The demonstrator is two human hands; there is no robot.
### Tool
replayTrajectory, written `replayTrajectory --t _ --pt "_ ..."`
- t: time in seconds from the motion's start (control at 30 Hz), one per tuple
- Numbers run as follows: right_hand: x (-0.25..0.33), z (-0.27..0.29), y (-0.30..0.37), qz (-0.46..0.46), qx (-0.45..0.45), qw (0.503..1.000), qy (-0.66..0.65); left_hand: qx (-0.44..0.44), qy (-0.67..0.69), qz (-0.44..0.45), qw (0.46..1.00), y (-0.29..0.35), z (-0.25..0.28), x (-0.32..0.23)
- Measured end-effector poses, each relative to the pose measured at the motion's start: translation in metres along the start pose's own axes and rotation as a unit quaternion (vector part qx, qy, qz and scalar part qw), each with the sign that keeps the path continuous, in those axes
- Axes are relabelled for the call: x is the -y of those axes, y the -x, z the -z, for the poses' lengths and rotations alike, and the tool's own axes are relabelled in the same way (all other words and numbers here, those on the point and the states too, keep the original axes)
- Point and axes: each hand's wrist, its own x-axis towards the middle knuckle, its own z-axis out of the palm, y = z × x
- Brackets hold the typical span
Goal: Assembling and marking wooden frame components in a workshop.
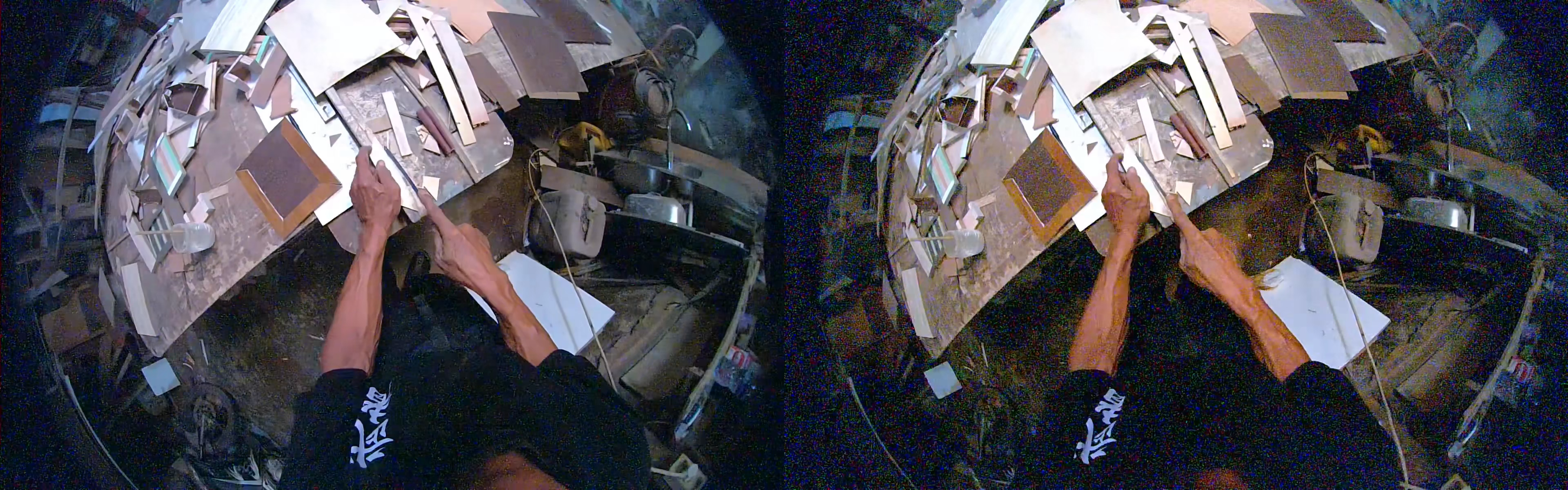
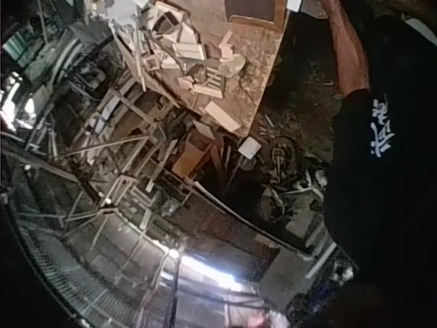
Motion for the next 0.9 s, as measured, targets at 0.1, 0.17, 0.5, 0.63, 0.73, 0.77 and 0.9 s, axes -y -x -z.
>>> replayTrajectory --t 0.1,0.17,0.5,0.63,0.73,0.77,0.9 --pt "0.004 0.001 0.001 0.004 -0.011 1.0 0.006 -0.051 -0.018 -0.018 0.998 -0.002 -0.006 -0.001" --pt "0.006 0.003 0.002 0.002 0.0 1.0 0.021 -0.055 -0.035 0.014 0.998 -0.003 -0.007 -0.004" --pt "0.01 -0.001 -0.006 0.009 0.024 0.991 0.134 -0.097 -0.041 -0.025 0.994 -0.004 -0.013 0.005" --pt "-0.004 -0.014 -0.039 0.072 -0.042 0.996 0.034 -0.113 -0.004 -0.057 0.992 -0.004 -0.018 0.002" --pt "0.005 -0.008 -0.027 0.041 -0.001 0.998 0.054 -0.115 0.027 -0.013 0.993 -0.003 -0.015 0.006" --pt "0.007 -0.005 -0.02 0.043 0.003 0.997 0.057 -0.109 0.015 -0.017 0.994 -0.003 -0.014 0.009" --pt "0.009 -0.004 -0.031 0.029 -0.001 0.996 0.08 -0.109 0.011 -0.051 0.993 -0.004 -0.017 0.008"
